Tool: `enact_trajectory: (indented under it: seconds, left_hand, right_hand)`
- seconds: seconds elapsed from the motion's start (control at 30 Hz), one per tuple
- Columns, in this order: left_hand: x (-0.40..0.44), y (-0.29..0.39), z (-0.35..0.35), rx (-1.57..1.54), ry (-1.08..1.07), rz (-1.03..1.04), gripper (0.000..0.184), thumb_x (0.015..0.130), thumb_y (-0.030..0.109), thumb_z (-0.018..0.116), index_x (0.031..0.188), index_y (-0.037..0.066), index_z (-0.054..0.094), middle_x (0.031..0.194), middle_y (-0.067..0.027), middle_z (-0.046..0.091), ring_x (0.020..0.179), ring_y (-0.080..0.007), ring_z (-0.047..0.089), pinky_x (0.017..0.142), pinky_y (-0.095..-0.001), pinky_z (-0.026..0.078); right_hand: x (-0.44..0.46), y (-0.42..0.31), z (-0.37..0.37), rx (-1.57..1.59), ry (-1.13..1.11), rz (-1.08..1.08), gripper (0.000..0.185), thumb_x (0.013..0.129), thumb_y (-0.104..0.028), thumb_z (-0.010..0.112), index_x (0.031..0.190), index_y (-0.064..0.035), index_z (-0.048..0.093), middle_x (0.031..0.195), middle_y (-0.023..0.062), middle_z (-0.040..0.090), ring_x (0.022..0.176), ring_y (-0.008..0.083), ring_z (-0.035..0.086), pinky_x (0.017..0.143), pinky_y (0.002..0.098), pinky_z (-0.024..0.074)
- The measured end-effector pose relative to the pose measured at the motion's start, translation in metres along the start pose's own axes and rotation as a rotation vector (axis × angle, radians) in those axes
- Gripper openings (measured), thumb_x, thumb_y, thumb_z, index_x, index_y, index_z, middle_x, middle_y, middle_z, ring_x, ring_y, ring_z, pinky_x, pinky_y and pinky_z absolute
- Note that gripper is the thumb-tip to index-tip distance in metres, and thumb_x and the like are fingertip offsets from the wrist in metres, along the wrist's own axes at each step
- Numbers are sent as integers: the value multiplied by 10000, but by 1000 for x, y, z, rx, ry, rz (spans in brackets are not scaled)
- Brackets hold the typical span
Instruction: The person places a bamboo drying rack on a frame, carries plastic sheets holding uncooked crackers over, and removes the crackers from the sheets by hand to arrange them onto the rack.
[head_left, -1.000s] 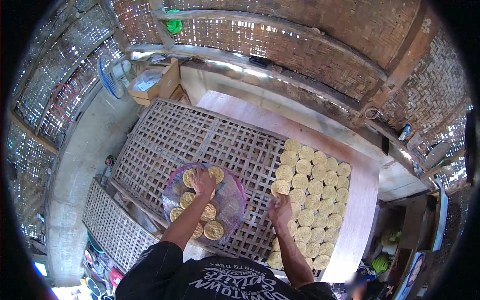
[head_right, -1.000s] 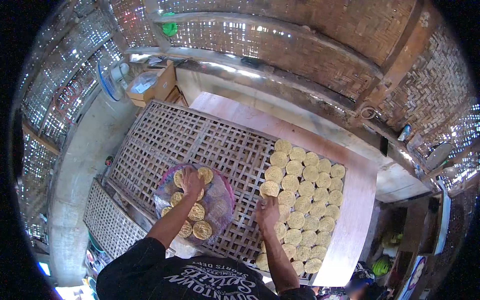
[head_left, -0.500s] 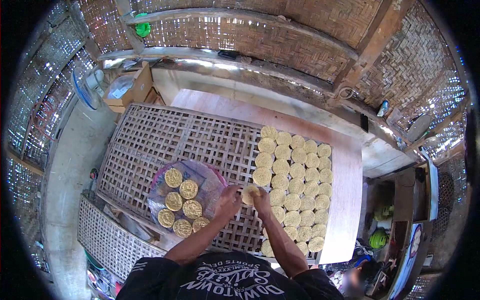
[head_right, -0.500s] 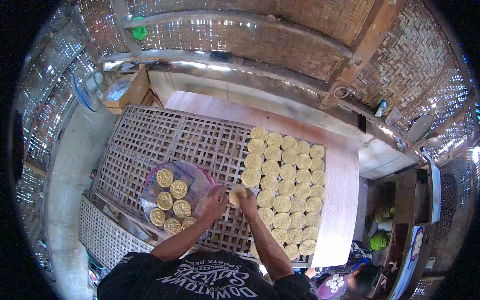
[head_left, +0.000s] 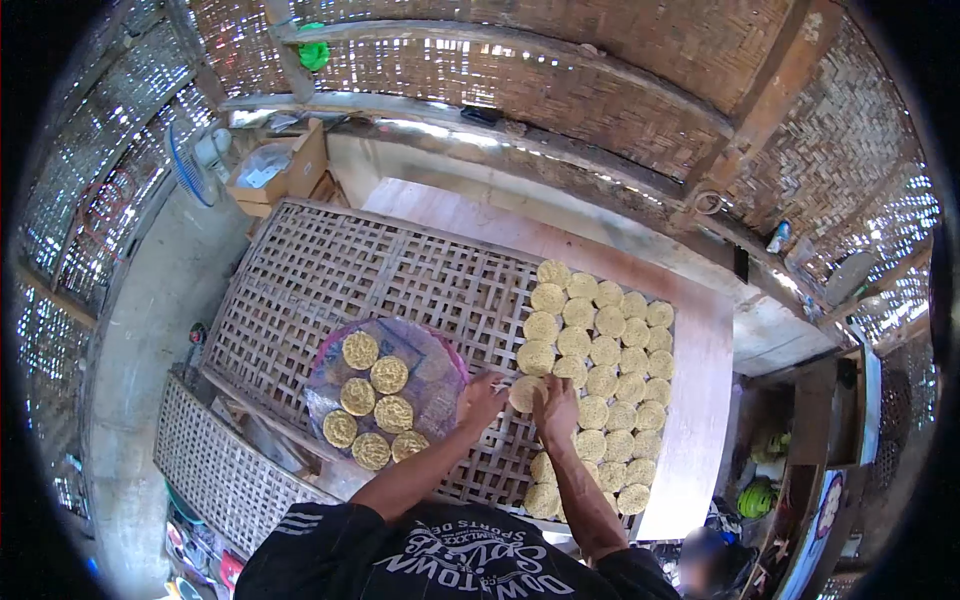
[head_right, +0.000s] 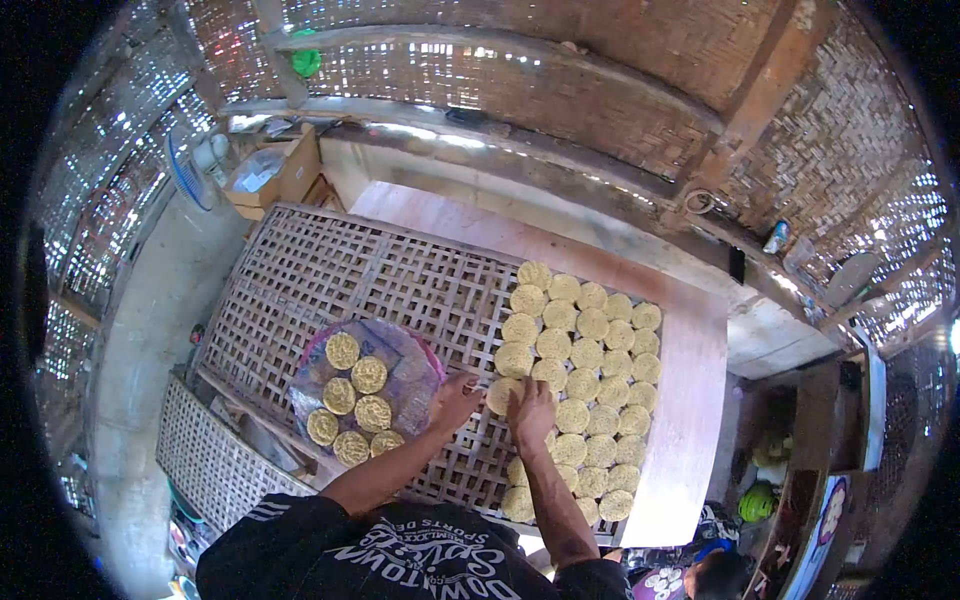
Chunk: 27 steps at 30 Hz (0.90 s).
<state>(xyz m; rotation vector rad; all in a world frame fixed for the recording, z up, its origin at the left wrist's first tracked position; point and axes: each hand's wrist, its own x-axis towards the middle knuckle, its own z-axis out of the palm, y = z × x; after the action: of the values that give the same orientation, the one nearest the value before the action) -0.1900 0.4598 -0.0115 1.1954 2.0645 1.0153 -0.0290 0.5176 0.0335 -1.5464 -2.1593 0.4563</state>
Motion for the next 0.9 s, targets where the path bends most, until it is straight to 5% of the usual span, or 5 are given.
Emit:
enact_trajectory:
  seconds: [0.17,0.47,0.6,0.7,0.9]
  left_hand:
    - [-21,-64,-80,217,418,65,317,755,212,736,1031,86,644,1132,-135,590,1072,-337,557,910,-440,468]
    - [-1,-108,-147,669,255,-8,334,712,192,724,995,43,627,978,-154,619,894,-358,616,752,-499,519]
    - [16,-132,-158,370,548,-87,213,786,157,656,940,18,604,914,-161,651,729,-306,638,650,-427,519]
    - [-9,-15,-197,139,482,-127,172,811,130,637,929,9,607,855,-150,642,704,-265,608,661,-377,507]
    - [-48,-24,-62,-426,-24,16,197,821,124,637,981,11,663,839,-145,677,754,-268,654,741,-360,523]
  right_hand:
    - [-23,-10,-7,35,-3,3,309,794,-189,706,1077,-92,627,1026,139,608,894,343,628,720,437,517]
    - [-47,-34,20,159,-89,-64,277,781,-144,717,1036,-98,620,1010,127,623,860,332,629,707,421,524]
    - [-54,-46,2,308,-257,29,290,853,-267,670,1061,-67,649,983,132,657,837,336,653,733,423,536]
    - [-63,-46,7,567,-412,157,372,852,-277,702,1137,-45,643,1036,140,694,912,257,684,776,359,539]
    - [-57,-57,-14,1170,-599,473,380,915,-225,639,1213,7,602,998,57,682,837,147,623,734,316,504]
